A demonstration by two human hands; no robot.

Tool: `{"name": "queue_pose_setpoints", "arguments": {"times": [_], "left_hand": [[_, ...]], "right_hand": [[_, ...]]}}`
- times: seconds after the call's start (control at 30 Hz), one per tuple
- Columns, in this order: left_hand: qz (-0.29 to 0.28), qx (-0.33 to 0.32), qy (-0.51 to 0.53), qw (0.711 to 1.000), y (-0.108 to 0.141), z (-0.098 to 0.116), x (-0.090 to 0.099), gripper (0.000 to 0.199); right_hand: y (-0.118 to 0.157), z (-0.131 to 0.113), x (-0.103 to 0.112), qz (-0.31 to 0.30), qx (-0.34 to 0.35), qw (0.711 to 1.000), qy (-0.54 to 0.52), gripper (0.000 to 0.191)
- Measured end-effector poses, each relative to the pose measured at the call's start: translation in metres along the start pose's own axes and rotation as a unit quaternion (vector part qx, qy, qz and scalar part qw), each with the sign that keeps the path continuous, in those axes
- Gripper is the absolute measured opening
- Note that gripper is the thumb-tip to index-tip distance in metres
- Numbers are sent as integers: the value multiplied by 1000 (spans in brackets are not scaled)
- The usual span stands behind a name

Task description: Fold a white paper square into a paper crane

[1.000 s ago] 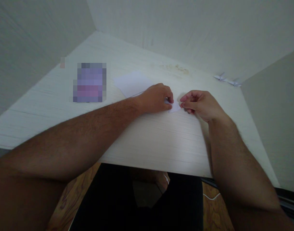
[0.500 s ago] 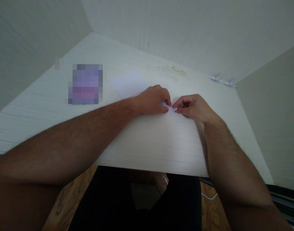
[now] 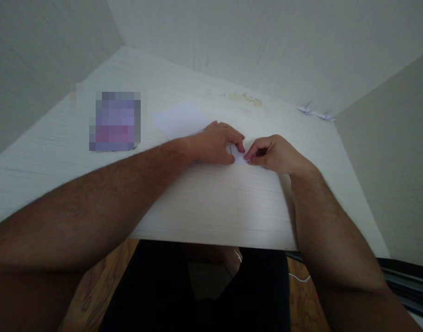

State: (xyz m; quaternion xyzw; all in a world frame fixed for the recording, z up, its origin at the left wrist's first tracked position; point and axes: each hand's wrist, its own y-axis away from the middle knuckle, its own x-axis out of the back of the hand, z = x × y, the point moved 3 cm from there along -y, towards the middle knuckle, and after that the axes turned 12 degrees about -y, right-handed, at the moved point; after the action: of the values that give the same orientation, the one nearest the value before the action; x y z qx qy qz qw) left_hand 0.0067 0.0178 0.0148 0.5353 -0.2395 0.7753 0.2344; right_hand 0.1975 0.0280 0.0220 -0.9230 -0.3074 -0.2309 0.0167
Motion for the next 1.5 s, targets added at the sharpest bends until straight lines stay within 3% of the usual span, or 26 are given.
{"name": "queue_pose_setpoints", "arguments": {"times": [0.37, 0.7, 1.5], "left_hand": [[-35, 39, 20, 998, 2, 4, 2, 41], [-39, 38, 18, 998, 4, 4, 2, 40], [-51, 77, 13, 996, 6, 12, 6, 41]], "right_hand": [[-1, -3, 1, -1, 6, 1000, 18, 5], [-2, 0, 1, -9, 10, 1000, 19, 14], [-4, 3, 0, -8, 19, 1000, 6, 16]]}}
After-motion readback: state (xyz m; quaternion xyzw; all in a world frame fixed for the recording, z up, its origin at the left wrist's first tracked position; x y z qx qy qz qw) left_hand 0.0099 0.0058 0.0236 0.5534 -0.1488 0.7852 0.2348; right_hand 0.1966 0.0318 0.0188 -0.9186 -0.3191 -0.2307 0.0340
